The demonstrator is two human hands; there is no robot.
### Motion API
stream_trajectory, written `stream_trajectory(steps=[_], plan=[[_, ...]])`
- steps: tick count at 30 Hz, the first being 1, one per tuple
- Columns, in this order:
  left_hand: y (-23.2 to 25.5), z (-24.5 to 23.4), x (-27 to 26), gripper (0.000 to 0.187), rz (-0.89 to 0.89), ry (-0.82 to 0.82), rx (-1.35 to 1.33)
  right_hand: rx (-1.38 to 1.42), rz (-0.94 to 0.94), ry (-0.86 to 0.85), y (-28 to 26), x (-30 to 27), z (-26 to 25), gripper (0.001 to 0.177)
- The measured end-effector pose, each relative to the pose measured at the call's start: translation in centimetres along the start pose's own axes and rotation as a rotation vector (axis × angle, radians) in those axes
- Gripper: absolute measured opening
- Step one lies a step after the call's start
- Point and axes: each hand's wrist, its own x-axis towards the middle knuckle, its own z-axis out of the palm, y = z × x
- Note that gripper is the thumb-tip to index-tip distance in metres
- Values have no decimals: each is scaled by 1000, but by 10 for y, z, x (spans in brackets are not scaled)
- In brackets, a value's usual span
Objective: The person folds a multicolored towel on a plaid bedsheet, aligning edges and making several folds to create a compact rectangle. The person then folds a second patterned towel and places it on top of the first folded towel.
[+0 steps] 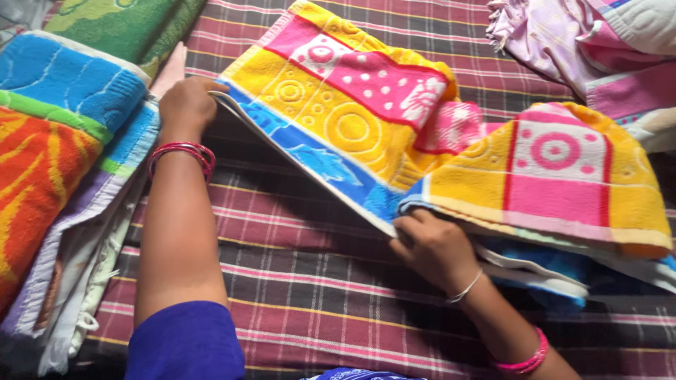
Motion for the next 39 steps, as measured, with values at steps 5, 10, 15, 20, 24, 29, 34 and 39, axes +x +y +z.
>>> stream_trajectory(steps=[5, 10, 15, 20, 24, 29, 34, 39], plan=[[-6, 1, 13, 31, -52, -160, 91, 59, -10, -70, -32, -11, 22, 21], [-21, 7, 49, 50, -128, -688, 30, 125, 4, 43, -37, -7, 2, 25], [-28, 17, 60, 64, 59, -554, -558, 33, 60, 187, 11, -16, -50, 17], [25, 25, 25, 100, -199, -233, 60, 131, 366, 364, 73, -39, -107, 21], [75, 27, -4, 107, -162, -50, 146, -55, 455, 316, 108, -42, -122, 63], [92, 14, -17, 108, -212, -30, 41, -284, 713, -15, 122, -29, -71, 128], [91, 14, -9, 67, -184, -224, -177, -396, 610, 69, 122, -32, -58, 109], [76, 22, 0, 34, -168, 62, -228, -326, 629, 266, 133, -45, -53, 74]])
